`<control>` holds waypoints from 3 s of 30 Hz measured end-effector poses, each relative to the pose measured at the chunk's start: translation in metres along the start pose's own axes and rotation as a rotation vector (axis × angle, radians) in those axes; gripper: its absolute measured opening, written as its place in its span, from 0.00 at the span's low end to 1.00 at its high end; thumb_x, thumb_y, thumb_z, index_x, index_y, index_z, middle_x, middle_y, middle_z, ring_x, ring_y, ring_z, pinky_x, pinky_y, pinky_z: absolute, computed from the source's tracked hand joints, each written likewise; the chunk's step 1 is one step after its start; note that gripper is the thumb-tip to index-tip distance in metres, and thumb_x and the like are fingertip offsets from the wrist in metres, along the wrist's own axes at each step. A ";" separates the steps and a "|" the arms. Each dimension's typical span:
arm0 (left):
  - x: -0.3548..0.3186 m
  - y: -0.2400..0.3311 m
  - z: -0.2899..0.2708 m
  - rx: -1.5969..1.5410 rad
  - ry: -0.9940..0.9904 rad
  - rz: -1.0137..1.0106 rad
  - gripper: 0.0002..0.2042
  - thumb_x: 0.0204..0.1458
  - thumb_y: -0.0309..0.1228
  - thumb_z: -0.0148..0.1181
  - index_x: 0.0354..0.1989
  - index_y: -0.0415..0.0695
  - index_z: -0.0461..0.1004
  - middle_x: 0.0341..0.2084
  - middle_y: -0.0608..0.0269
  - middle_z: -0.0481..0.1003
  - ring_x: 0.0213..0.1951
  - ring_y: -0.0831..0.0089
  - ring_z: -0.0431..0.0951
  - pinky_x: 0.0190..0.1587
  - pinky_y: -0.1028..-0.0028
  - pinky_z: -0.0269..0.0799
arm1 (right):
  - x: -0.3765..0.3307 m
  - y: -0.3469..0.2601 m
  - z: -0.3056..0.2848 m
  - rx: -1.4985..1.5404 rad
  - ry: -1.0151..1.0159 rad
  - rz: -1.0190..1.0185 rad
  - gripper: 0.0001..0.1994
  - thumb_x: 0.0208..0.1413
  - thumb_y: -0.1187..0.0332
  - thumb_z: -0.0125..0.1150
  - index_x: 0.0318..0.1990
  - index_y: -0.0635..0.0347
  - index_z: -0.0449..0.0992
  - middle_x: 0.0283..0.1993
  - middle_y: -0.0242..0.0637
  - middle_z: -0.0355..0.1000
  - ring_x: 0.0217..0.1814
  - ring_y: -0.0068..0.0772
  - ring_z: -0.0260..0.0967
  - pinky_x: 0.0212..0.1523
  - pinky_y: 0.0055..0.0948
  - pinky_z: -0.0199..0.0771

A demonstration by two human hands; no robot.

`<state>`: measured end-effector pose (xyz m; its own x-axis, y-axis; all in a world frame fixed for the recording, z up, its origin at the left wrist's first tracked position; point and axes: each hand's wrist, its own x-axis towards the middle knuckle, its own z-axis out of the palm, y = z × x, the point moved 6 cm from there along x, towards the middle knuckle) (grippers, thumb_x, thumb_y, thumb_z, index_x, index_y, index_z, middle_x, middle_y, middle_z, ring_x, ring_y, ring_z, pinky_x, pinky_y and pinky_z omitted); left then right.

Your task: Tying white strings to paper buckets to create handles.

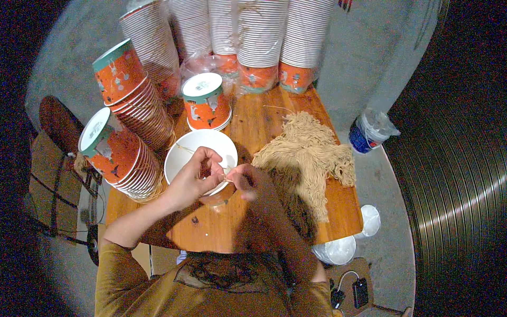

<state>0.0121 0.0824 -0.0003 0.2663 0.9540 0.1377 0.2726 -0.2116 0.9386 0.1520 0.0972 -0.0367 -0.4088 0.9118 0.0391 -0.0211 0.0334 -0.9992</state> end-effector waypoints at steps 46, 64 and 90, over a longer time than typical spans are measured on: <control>-0.002 0.012 0.000 0.435 -0.029 0.130 0.06 0.48 0.26 0.52 0.32 0.36 0.69 0.27 0.51 0.69 0.34 0.58 0.71 0.39 0.66 0.67 | -0.025 -0.018 -0.002 -0.594 0.460 -0.614 0.04 0.47 0.77 0.62 0.31 0.59 0.73 0.25 0.35 0.70 0.24 0.25 0.67 0.26 0.23 0.67; -0.005 0.006 0.000 0.374 -0.035 0.043 0.06 0.49 0.27 0.54 0.32 0.37 0.70 0.28 0.53 0.69 0.34 0.60 0.71 0.38 0.67 0.66 | -0.028 -0.037 0.012 -0.783 0.375 -0.752 0.11 0.41 0.74 0.67 0.34 0.55 0.74 0.23 0.37 0.66 0.24 0.37 0.67 0.24 0.31 0.66; -0.026 0.035 0.002 0.744 0.112 0.463 0.05 0.47 0.23 0.55 0.31 0.37 0.67 0.26 0.53 0.66 0.35 0.55 0.68 0.37 0.62 0.66 | -0.051 -0.023 0.029 -0.910 0.446 -0.616 0.06 0.44 0.74 0.62 0.30 0.58 0.70 0.23 0.37 0.69 0.25 0.40 0.69 0.27 0.34 0.71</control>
<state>0.0169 0.0499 0.0287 0.4173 0.7453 0.5200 0.7018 -0.6278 0.3367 0.1470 0.0379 -0.0156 -0.1988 0.6967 0.6893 0.6272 0.6309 -0.4568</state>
